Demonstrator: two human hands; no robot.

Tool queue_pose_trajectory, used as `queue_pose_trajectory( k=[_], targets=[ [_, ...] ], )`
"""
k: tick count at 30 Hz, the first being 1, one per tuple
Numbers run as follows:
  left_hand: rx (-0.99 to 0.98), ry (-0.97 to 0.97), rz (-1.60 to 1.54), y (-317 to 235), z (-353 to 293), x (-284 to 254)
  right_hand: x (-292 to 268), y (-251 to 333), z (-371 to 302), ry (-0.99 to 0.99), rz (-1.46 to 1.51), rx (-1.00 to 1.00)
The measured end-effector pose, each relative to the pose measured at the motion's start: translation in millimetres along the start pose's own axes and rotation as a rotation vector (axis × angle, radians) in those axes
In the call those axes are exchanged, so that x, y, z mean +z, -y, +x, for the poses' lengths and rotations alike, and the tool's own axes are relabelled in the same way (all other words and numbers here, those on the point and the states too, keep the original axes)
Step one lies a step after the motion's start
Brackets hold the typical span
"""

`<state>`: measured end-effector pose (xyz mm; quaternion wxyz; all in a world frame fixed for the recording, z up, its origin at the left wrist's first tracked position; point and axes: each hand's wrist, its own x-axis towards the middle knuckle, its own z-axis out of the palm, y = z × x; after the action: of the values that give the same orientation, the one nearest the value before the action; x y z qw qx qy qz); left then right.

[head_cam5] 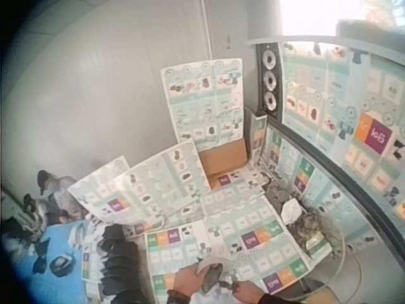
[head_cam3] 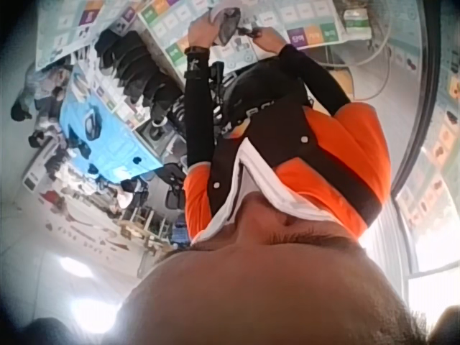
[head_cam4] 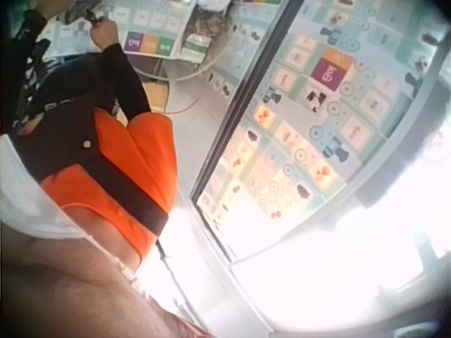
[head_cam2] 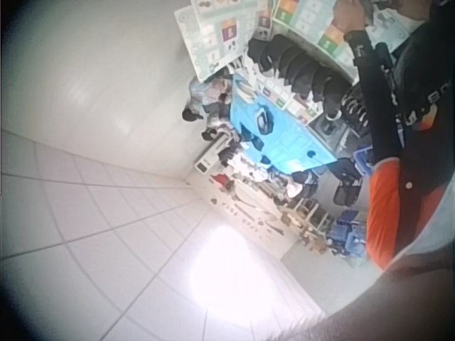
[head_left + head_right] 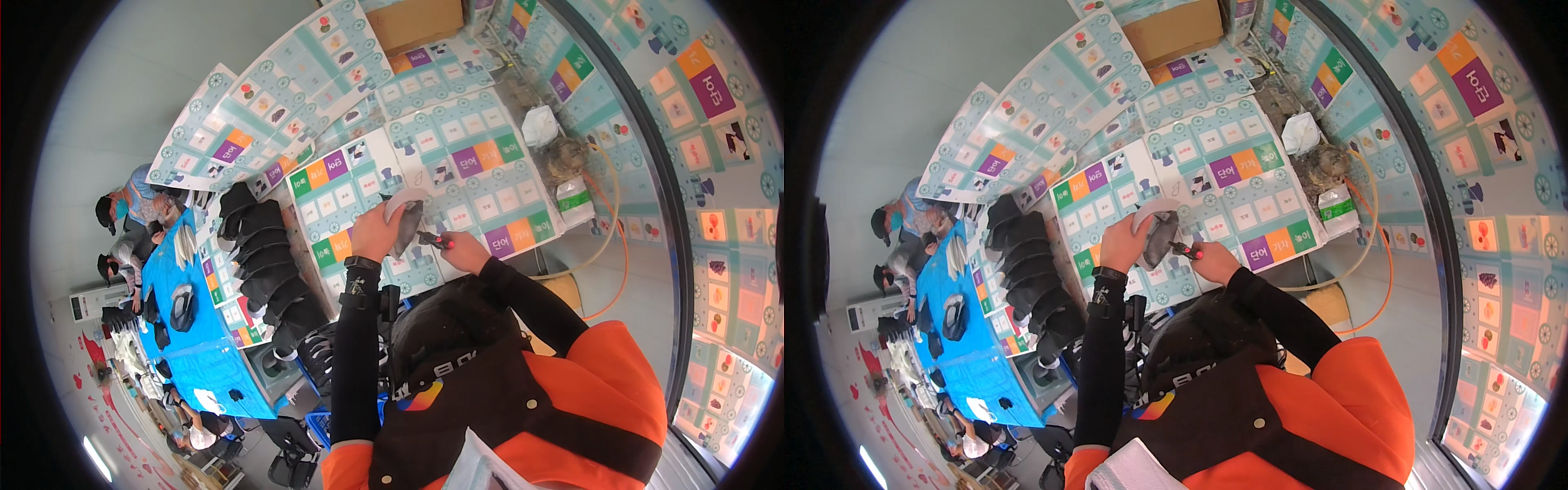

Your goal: The person uses a handheld tool to apply heat to the interior edges of shoe components, handling several pieces one at a time before placing them into a blue bin.

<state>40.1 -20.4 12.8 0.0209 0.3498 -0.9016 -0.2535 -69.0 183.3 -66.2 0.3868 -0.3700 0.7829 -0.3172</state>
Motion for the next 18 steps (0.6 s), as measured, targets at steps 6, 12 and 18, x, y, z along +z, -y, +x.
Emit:
queue_pose_trajectory(
  k=[6,12,18],
  targets=[
    [0.005,-0.033,-0.064,5.1,-7.7,-3.4,2.7,0.9,2.6,-0.106,0.049,0.089],
    [-0.016,-0.075,-0.084,15.8,-20.3,-18.1,26.8,0.7,3.0,0.180,0.220,0.086],
    [-0.393,-0.315,0.242,42.6,-79.0,-76.9,25.8,-92.5,23.9,0.062,0.225,-0.002]
  ],
)
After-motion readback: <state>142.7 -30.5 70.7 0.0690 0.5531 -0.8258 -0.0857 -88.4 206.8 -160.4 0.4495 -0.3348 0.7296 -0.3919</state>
